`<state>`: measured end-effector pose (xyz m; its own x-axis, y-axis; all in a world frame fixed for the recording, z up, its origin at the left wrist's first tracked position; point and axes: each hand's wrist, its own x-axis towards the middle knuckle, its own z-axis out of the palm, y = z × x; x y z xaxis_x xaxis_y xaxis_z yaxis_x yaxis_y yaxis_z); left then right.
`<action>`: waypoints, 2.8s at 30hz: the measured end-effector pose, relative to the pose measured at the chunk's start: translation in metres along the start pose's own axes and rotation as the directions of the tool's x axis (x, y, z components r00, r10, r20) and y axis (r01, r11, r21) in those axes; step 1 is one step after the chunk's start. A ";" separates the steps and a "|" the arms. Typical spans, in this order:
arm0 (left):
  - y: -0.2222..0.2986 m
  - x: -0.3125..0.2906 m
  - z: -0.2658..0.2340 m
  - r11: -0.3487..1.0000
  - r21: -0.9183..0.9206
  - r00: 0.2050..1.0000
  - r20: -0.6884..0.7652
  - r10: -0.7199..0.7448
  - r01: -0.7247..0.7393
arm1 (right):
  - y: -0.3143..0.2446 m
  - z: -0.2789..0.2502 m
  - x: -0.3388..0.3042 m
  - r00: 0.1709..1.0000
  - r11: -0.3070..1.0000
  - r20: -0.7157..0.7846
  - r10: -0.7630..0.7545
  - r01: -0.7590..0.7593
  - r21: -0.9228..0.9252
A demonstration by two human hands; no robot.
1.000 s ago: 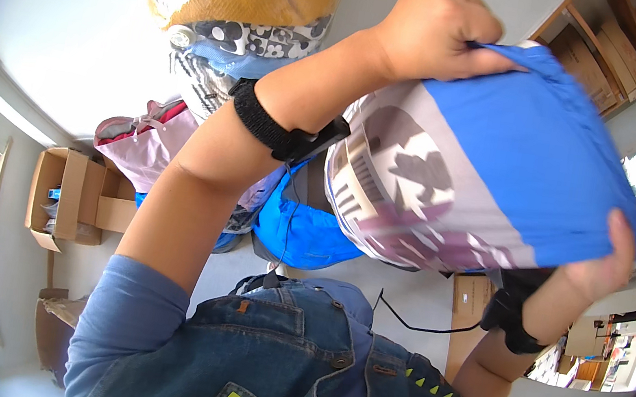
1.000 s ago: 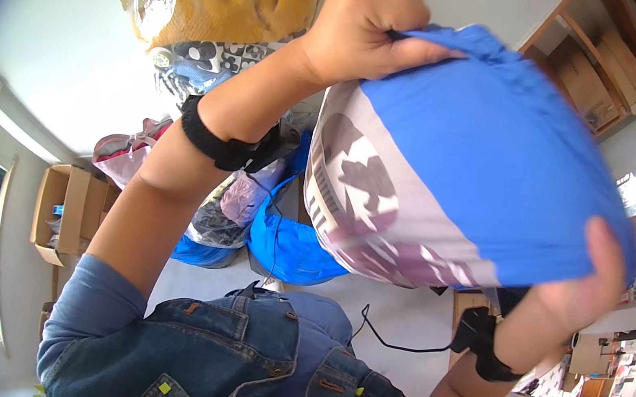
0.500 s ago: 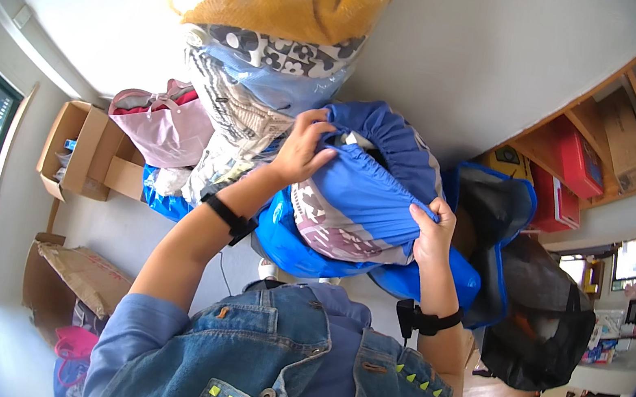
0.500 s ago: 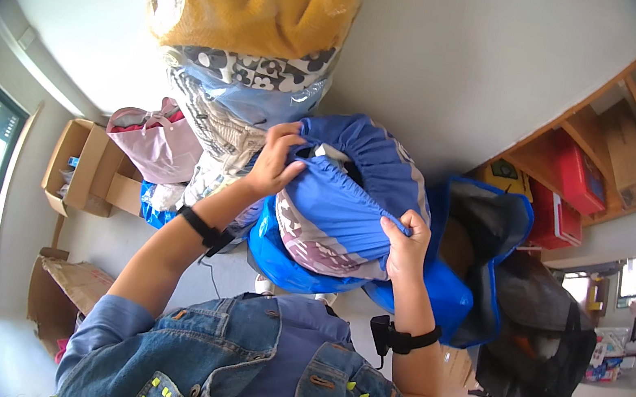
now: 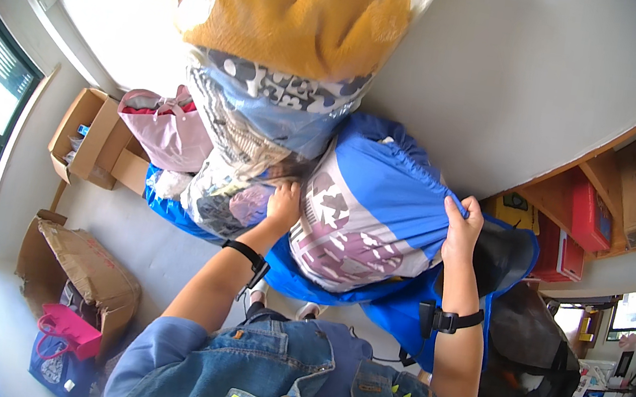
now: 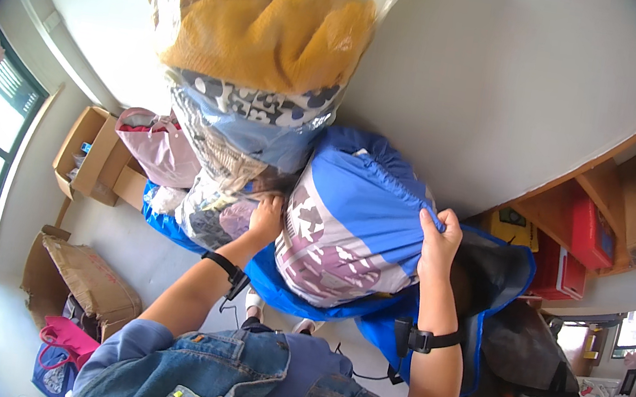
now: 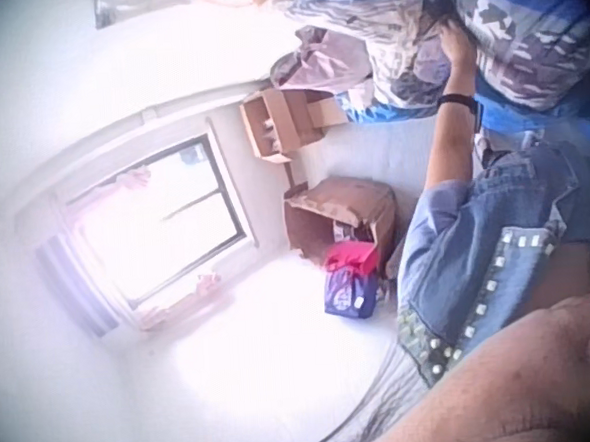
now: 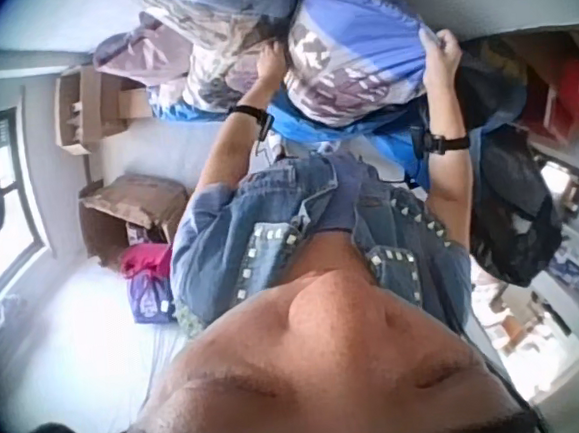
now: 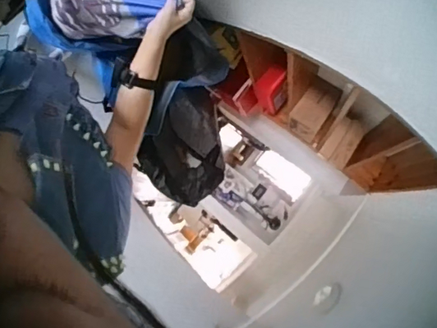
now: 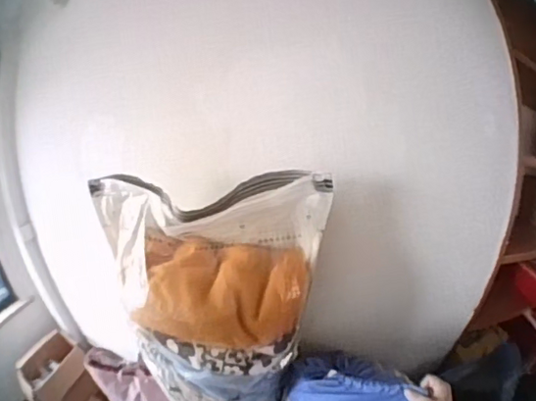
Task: The person folds a blue and yellow garment and places it into a blue drawstring bag, then ties the bag closed. They walk to another area and place the bag among other packed items. The person returns to the bedroom, picks up a stuffed toy from a desk, and places it into a black bag.
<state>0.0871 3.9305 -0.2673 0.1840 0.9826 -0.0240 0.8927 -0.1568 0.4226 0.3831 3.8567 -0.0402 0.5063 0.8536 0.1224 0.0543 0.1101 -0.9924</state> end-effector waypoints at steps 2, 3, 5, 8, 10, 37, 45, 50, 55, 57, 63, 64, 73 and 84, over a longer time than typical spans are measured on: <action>0.001 0.015 0.009 0.988 0.153 0.998 0.052 0.026 -0.034 | 0.011 -0.010 0.011 0.999 0.976 0.013 0.036 -0.032 -0.215; -0.002 0.020 0.009 0.985 0.151 0.996 0.042 0.075 -0.081 | 0.017 -0.014 0.016 0.999 0.953 0.038 0.022 -0.009 -0.304; -0.008 0.031 0.003 0.985 0.155 0.985 0.165 0.055 -0.081 | 0.032 -0.018 0.020 0.991 0.787 0.106 -0.079 0.127 -0.603; -0.019 0.029 -0.007 0.951 0.205 0.949 0.262 0.175 -0.232 | 0.056 -0.018 0.014 0.973 0.653 0.182 -0.142 0.230 -0.721; -0.028 0.020 -0.010 0.934 0.181 0.912 0.334 0.238 -0.310 | 0.065 -0.022 0.011 0.937 0.453 0.280 -0.207 0.345 -0.822; -0.024 -0.122 0.000 0.656 -0.056 0.436 0.704 0.561 -0.753 | 0.131 -0.103 -0.055 0.968 0.988 -0.213 0.134 -0.148 -0.051; -0.028 -0.147 -0.016 0.593 -0.069 0.530 0.374 0.761 -0.802 | 0.258 -0.079 -0.149 0.601 0.332 0.370 0.708 -0.746 0.577; -0.025 -0.135 -0.013 0.629 -0.116 0.573 0.314 0.757 -0.769 | 0.265 -0.037 -0.148 0.639 0.389 0.312 0.703 -0.713 0.584; -0.020 -0.119 -0.017 0.602 -0.103 0.559 0.275 0.782 -0.792 | 0.285 0.020 -0.131 0.671 0.466 0.255 0.696 -0.692 0.551; -0.022 -0.116 -0.021 0.611 -0.103 0.578 0.233 0.782 -0.785 | 0.288 0.045 -0.136 0.674 0.503 0.226 0.703 -0.696 0.512; -0.025 -0.111 -0.032 0.662 -0.129 0.568 0.409 0.714 -0.738 | 0.251 0.049 -0.156 0.684 0.652 0.248 0.686 -0.729 0.210; -0.024 -0.111 -0.032 0.646 -0.127 0.546 0.427 0.721 -0.753 | 0.239 0.044 -0.157 0.689 0.683 0.271 0.672 -0.718 0.131; 0.017 -0.064 -0.099 0.694 0.020 0.500 0.709 0.497 -0.719 | 0.113 -0.087 -0.160 0.548 0.646 0.375 0.748 -0.470 -0.602; 0.208 0.100 -0.241 0.449 0.492 0.469 -0.089 0.879 -0.746 | 0.159 -0.065 -0.065 0.894 0.465 0.288 0.342 0.106 -0.879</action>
<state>0.1925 4.0195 0.0363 0.8339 0.3322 0.4407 0.4655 -0.8524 -0.2382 0.4144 3.7855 -0.2061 0.2230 0.9478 -0.2277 0.8355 -0.3062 -0.4563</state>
